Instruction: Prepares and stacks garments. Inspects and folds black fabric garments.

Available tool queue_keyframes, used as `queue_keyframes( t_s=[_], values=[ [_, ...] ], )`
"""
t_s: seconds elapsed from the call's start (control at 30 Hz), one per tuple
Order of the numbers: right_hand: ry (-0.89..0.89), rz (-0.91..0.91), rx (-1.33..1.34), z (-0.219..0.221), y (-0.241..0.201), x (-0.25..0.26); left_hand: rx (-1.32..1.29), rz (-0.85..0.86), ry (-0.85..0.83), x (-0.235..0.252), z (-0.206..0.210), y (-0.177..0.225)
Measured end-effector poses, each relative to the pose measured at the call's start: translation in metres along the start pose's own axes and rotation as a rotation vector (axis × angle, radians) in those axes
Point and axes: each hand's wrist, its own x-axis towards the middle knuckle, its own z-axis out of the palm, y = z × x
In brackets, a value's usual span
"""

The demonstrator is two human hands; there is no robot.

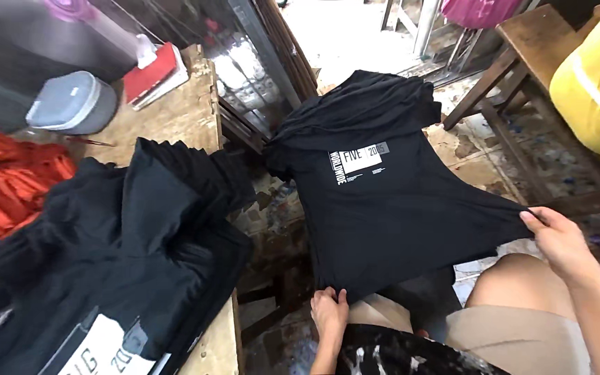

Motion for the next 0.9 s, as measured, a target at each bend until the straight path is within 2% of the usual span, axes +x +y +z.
queue_keyframes(
  t_s=[0.07,0.1,0.2,0.23,0.3,0.33,0.4,0.43,0.5,0.57,0.63,0.7,0.77,0.8,0.83,0.9],
  values=[
    [0.019,0.038,0.024,-0.001,-0.005,0.000,-0.104,0.062,-0.018,-0.016,-0.029,0.006],
    [0.027,0.049,0.028,-0.002,-0.006,0.001,-0.191,0.148,-0.029,-0.025,-0.051,0.009],
    [0.021,0.055,0.023,-0.002,-0.006,0.004,-0.663,0.571,0.059,-0.036,-0.108,0.019],
    [0.014,0.060,0.030,-0.001,-0.006,0.004,-0.742,0.599,0.107,-0.033,-0.112,0.021],
    [0.012,0.080,0.046,0.003,-0.007,0.005,-0.525,0.447,0.205,-0.014,-0.087,0.008],
    [0.016,0.086,0.049,0.005,-0.008,0.006,-0.358,0.320,0.152,-0.003,-0.064,-0.002],
    [0.018,0.093,0.039,0.006,-0.011,0.006,-0.209,0.092,0.021,0.010,-0.014,-0.020],
    [0.017,0.084,0.027,0.006,-0.012,0.006,-0.231,0.015,-0.006,0.010,0.001,-0.026],
    [0.013,0.072,0.005,0.003,-0.015,0.007,-0.380,-0.052,0.001,0.002,0.003,-0.027],
    [0.008,0.067,0.001,-0.002,-0.013,0.007,-0.515,-0.060,-0.111,-0.011,-0.022,-0.020],
    [0.010,0.058,0.012,-0.006,-0.016,0.010,-0.597,0.037,-0.161,-0.024,-0.062,-0.007],
    [0.015,0.054,0.020,-0.006,-0.024,0.010,-0.815,0.238,-0.053,-0.037,-0.104,0.010],
    [0.020,0.042,0.024,-0.006,-0.024,0.011,-1.115,0.406,0.030,-0.038,-0.122,0.022],
    [0.021,0.043,0.030,-0.007,-0.024,0.012,-1.180,0.398,0.066,-0.032,-0.117,0.026],
    [0.026,0.048,0.037,-0.007,-0.024,0.013,-1.118,0.349,0.112,-0.022,-0.101,0.028],
    [0.034,0.053,0.039,-0.008,-0.025,0.015,-0.744,0.216,0.147,0.005,-0.052,0.023]
  ],
)
